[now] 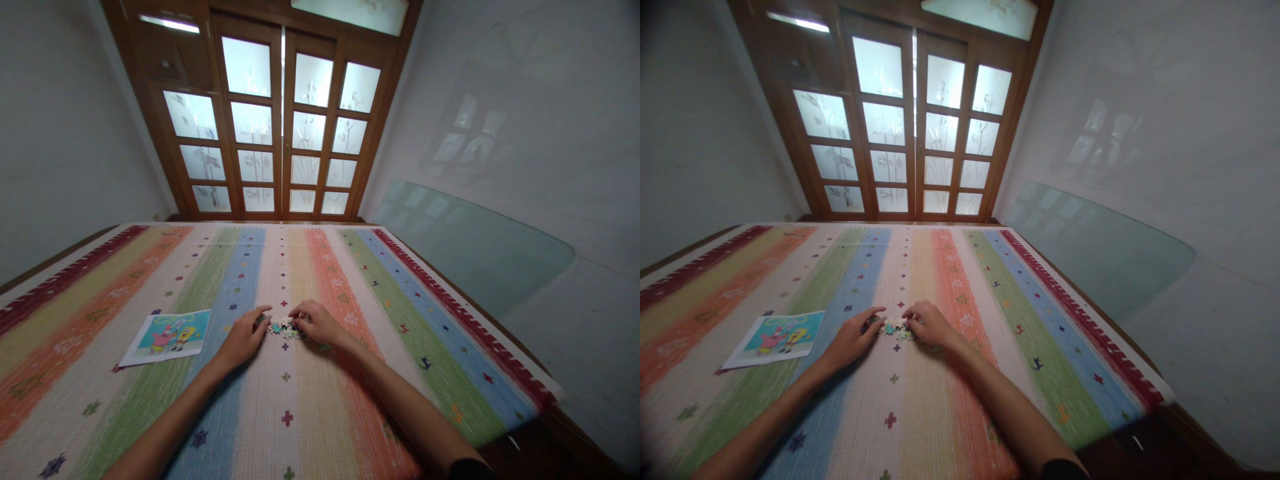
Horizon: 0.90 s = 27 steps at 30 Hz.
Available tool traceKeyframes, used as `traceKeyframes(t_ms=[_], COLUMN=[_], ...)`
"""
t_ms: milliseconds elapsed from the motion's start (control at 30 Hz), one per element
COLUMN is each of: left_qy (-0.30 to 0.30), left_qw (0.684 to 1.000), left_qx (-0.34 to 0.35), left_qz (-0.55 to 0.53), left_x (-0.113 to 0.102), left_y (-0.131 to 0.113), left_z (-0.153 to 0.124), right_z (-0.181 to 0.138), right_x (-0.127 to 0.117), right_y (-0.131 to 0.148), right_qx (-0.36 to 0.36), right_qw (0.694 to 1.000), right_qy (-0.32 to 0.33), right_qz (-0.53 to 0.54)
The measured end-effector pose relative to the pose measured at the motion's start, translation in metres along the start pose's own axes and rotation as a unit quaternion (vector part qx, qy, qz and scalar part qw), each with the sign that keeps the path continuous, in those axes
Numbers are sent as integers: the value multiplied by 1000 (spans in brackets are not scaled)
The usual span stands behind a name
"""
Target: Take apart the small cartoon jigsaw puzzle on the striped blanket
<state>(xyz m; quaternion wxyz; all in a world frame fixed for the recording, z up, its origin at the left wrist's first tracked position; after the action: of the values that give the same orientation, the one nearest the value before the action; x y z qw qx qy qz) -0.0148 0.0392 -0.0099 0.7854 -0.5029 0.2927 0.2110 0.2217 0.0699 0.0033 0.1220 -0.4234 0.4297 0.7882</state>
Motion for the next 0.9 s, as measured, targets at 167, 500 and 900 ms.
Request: traceKeyframes(t_ms=[167,500,900], left_qy=[11,29,51], left_qw=[1000,999,998], left_qx=[26,40,37], left_qz=[-3,-17,12], left_x=[3,7,-16], left_y=[5,5,13], left_z=[-8,-2,-16], right_z=[-8,-2,-17], right_x=[-3,7,-29], right_y=[-3,0,-17], right_qx=[-37,-28,-77], right_qw=[998,999,991], right_qy=[34,21,95], right_qz=[-24,19,52])
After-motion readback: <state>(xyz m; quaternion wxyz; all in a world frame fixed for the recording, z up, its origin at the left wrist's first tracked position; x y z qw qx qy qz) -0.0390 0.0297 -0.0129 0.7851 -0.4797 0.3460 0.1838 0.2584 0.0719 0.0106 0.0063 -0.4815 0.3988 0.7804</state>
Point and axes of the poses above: each hand's wrist, its own z-axis towards the middle knuckle, its own x-axis out of the palm, y = z × x, the point moved 1 cm from there along z, towards the middle knuckle, and after that the axes turned 1 degree about -z, right-handed, at the moved point
